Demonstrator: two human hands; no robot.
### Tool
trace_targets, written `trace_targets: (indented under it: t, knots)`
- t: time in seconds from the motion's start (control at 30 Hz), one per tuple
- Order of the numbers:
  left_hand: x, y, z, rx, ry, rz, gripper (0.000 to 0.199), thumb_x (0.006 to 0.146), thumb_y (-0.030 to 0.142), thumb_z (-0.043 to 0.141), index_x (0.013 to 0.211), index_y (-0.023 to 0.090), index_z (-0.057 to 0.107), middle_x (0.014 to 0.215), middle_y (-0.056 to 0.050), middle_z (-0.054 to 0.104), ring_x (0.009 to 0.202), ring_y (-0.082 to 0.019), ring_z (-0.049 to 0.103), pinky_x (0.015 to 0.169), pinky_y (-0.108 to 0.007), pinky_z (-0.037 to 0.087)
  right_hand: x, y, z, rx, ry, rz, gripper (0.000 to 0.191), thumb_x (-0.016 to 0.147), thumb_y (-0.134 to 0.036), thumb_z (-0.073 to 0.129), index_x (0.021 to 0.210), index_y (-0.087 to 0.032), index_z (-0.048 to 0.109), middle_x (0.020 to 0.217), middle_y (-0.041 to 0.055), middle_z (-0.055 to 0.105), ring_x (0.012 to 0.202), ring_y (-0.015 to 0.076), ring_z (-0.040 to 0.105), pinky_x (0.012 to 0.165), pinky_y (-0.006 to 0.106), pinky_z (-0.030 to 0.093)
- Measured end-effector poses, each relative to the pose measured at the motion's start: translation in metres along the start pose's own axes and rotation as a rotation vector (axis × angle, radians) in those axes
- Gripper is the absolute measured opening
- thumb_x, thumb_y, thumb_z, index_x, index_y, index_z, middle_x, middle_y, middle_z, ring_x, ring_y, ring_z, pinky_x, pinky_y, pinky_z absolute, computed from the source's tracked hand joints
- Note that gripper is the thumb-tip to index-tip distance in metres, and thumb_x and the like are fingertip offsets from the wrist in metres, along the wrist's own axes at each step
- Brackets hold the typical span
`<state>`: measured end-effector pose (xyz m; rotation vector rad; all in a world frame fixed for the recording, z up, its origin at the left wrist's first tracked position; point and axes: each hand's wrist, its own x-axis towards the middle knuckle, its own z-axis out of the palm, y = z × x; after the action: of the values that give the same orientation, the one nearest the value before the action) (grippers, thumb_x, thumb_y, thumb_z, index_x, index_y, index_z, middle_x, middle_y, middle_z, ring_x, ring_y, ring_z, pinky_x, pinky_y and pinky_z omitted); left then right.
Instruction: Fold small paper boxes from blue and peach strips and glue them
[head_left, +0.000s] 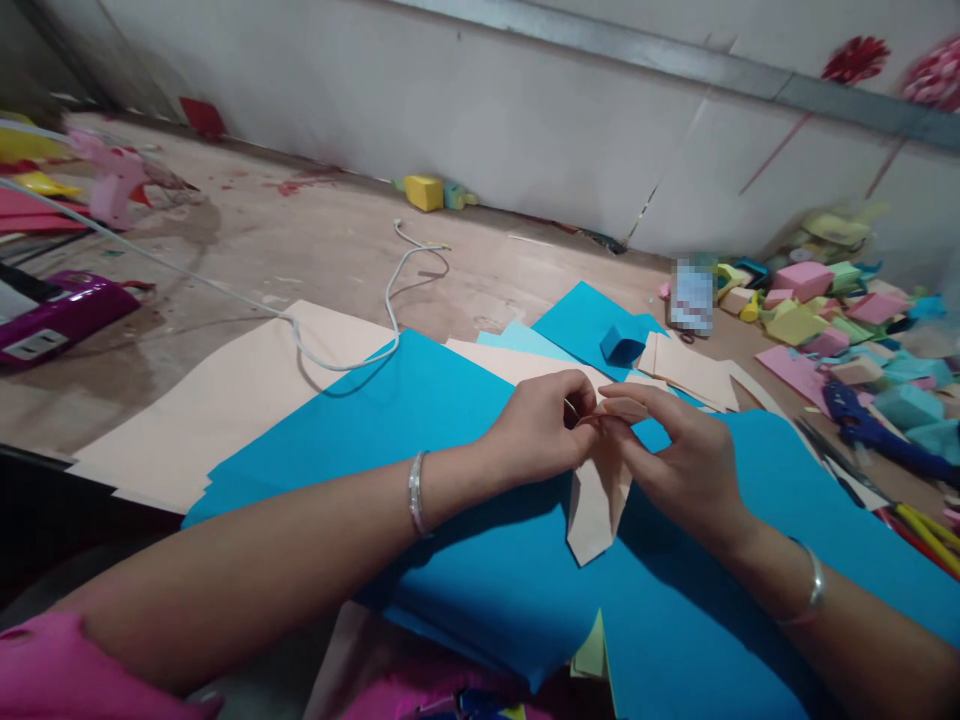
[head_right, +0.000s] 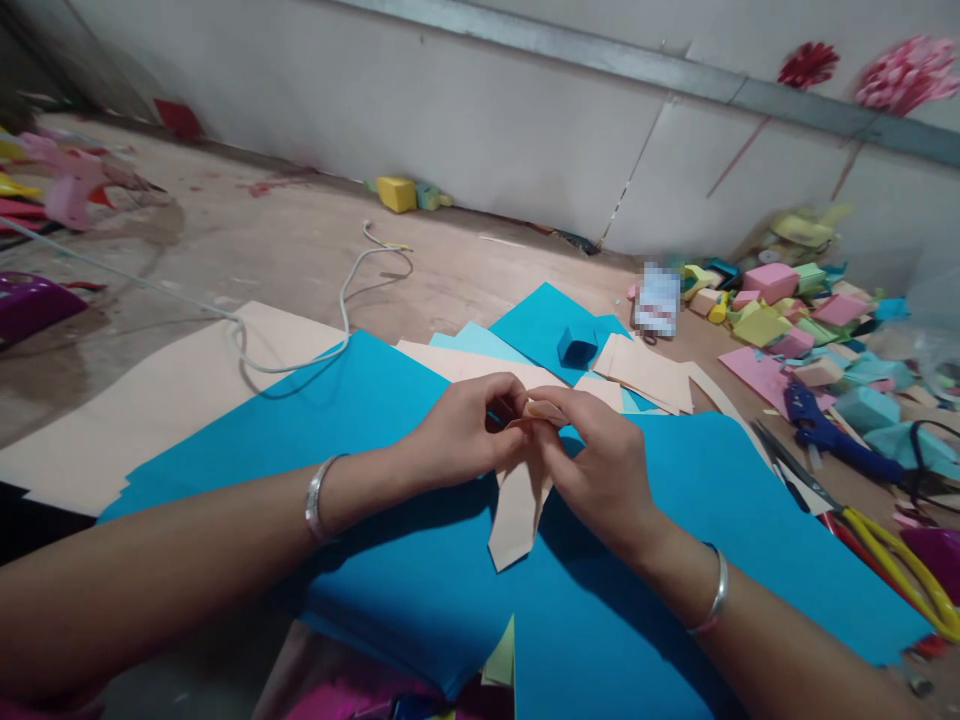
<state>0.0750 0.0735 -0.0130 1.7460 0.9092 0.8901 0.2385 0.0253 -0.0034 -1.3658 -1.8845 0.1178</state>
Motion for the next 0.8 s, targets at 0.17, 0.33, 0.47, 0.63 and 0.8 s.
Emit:
trace_targets:
  t: [0.17,0.33,0.47,0.63,0.8]
  knots:
    - [0.002,0.005,-0.003,-0.011,0.035,-0.146,0.009,0.073,0.009,0.063,0.073,0.016,0.057,0.076,0.0,0.065,0.066,-0.012,0.062,0.059,-0.023,0.046,0.006,0.009,-0.002,0.005,-0.008,0.042,0.016,0.083,-0.016,0.062,0.094,-0.023,0.071,0.099,0.0044,0.077,0.084,0.0218,0.072,0.072,0.034,0.056]
    - [0.005,0.001,-0.006,0.001,0.047,-0.097,0.014,0.074,0.002,0.056,0.073,0.016,0.059,0.076,0.001,0.065,0.065,-0.01,0.061,0.06,-0.021,0.047,0.008,0.011,-0.003,0.006,-0.104,0.05,0.014,0.085,-0.015,0.06,0.087,-0.023,0.071,0.099,0.0036,0.076,0.087,0.0213,0.071,0.065,0.029,0.051]
    - [0.006,-0.003,-0.005,0.002,0.051,-0.079,0.024,0.071,-0.003,0.049,0.073,0.016,0.064,0.076,0.001,0.068,0.066,-0.01,0.062,0.063,-0.021,0.049,0.009,0.011,-0.003,0.018,-0.123,0.055,0.021,0.085,-0.014,0.056,0.096,-0.022,0.072,0.107,0.0056,0.076,0.089,0.021,0.071,0.067,0.029,0.052]
    - [0.006,-0.002,-0.006,0.08,0.058,-0.112,0.023,0.073,0.001,0.054,0.075,0.016,0.072,0.085,-0.003,0.075,0.075,-0.014,0.068,0.068,-0.024,0.053,0.009,0.012,-0.002,0.077,-0.073,0.096,0.02,0.086,-0.017,0.057,0.101,-0.021,0.07,0.105,0.0064,0.075,0.086,0.02,0.071,0.073,0.031,0.055]
    - [0.006,0.001,-0.007,0.111,0.072,-0.09,0.023,0.074,0.002,0.058,0.076,0.018,0.075,0.087,-0.003,0.077,0.081,-0.016,0.07,0.074,-0.027,0.056,0.007,0.009,-0.002,0.092,-0.064,0.068,0.015,0.092,-0.023,0.056,0.095,-0.024,0.07,0.097,0.0042,0.075,0.086,0.0198,0.07,0.072,0.031,0.054]
